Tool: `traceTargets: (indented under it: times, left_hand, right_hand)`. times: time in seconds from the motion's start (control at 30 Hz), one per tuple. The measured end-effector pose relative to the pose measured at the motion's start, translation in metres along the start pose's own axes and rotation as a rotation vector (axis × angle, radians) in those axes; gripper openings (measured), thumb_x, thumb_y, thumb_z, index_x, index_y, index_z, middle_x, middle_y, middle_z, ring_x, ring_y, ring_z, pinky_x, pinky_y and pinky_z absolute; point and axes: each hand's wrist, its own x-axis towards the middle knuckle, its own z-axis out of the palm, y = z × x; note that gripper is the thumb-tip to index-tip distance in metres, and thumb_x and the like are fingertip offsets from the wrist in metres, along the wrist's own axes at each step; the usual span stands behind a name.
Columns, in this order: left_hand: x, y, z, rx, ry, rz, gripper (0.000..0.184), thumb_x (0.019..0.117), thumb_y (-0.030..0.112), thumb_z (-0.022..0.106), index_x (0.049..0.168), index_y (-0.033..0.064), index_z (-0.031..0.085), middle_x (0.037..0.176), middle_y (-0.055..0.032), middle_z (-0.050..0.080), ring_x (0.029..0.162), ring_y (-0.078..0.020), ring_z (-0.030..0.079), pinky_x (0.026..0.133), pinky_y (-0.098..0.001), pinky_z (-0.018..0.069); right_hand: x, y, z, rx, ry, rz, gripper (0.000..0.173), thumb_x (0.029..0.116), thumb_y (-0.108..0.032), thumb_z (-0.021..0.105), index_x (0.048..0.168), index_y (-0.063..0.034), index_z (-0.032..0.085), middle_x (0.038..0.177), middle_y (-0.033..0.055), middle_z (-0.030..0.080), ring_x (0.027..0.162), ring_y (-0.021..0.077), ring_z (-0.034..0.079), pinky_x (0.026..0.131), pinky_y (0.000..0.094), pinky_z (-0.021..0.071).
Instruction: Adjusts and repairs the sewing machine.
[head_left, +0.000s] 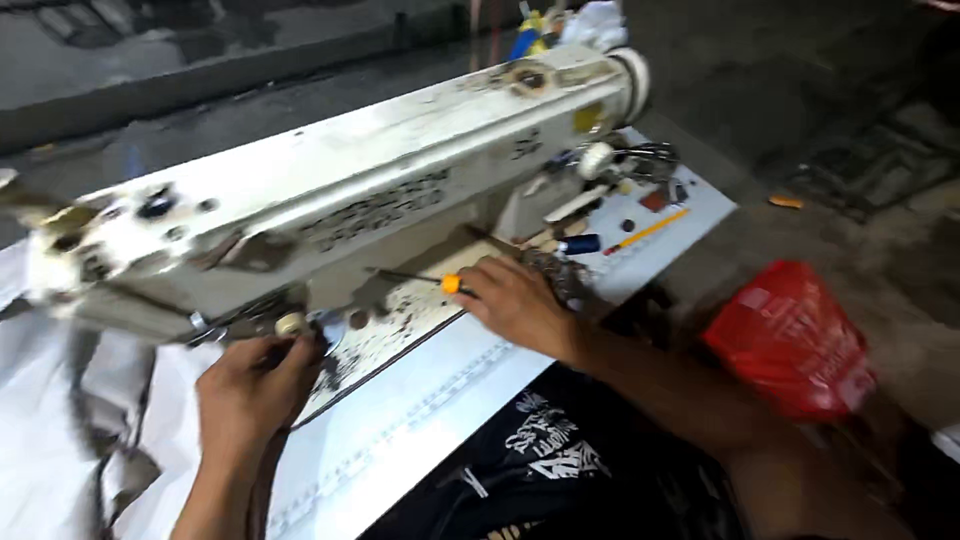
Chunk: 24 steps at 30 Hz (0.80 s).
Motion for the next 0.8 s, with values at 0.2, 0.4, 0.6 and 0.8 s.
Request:
traceTargets:
  times: [0.2, 0.4, 0.6, 0.8]
  left_hand:
    - [0.004, 0.002, -0.002, 0.04, 0.013, 0.042, 0.035, 0.0921, 0.032, 0.068, 0.09, -0.0024, 0.072, 0.089, -0.0165, 0.069, 0.083, -0.0213, 0.066, 0.078, -0.0438, 0.0525]
    - [0.009, 0.007, -0.002, 0.071, 0.031, 0.077, 0.035, 0.0902, 0.033, 0.066, 0.086, -0.0018, 0.073, 0.085, -0.0164, 0.07, 0.078, -0.0198, 0.066, 0.075, -0.0453, 0.052]
    - [0.005, 0.003, -0.007, 0.102, 0.062, 0.176, 0.043, 0.0963, 0.037, 0.063, 0.085, -0.0032, 0.073, 0.083, -0.0166, 0.071, 0.078, -0.0164, 0.066, 0.076, -0.0385, 0.0523]
    - [0.013, 0.022, -0.024, 0.118, -0.13, 0.062, 0.035, 0.0975, 0.031, 0.065, 0.096, -0.0033, 0.075, 0.092, -0.0205, 0.072, 0.088, -0.0288, 0.069, 0.085, -0.0549, 0.053]
  right_hand:
    - [-0.055, 0.02, -0.023, 0.115, 0.363, 0.037, 0.017, 0.0985, -0.024, 0.066, 0.099, -0.0127, 0.078, 0.097, 0.0014, 0.075, 0.096, 0.016, 0.071, 0.085, 0.0345, 0.06]
    - [-0.086, 0.086, -0.048, 0.147, 0.456, 0.291, 0.019, 0.0959, -0.023, 0.066, 0.097, -0.0094, 0.08, 0.094, 0.0056, 0.075, 0.092, 0.0185, 0.072, 0.083, 0.0385, 0.0601]
    - [-0.06, 0.097, -0.065, 0.275, 0.554, 0.257, 0.017, 0.0935, -0.018, 0.07, 0.099, -0.0047, 0.079, 0.093, 0.0085, 0.074, 0.084, 0.0149, 0.071, 0.077, 0.0314, 0.0604]
    - [-0.017, 0.097, -0.083, 0.385, 0.507, 0.169, 0.02, 0.0977, -0.018, 0.069, 0.109, -0.003, 0.076, 0.104, 0.0123, 0.073, 0.091, 0.0163, 0.072, 0.083, 0.0336, 0.0607]
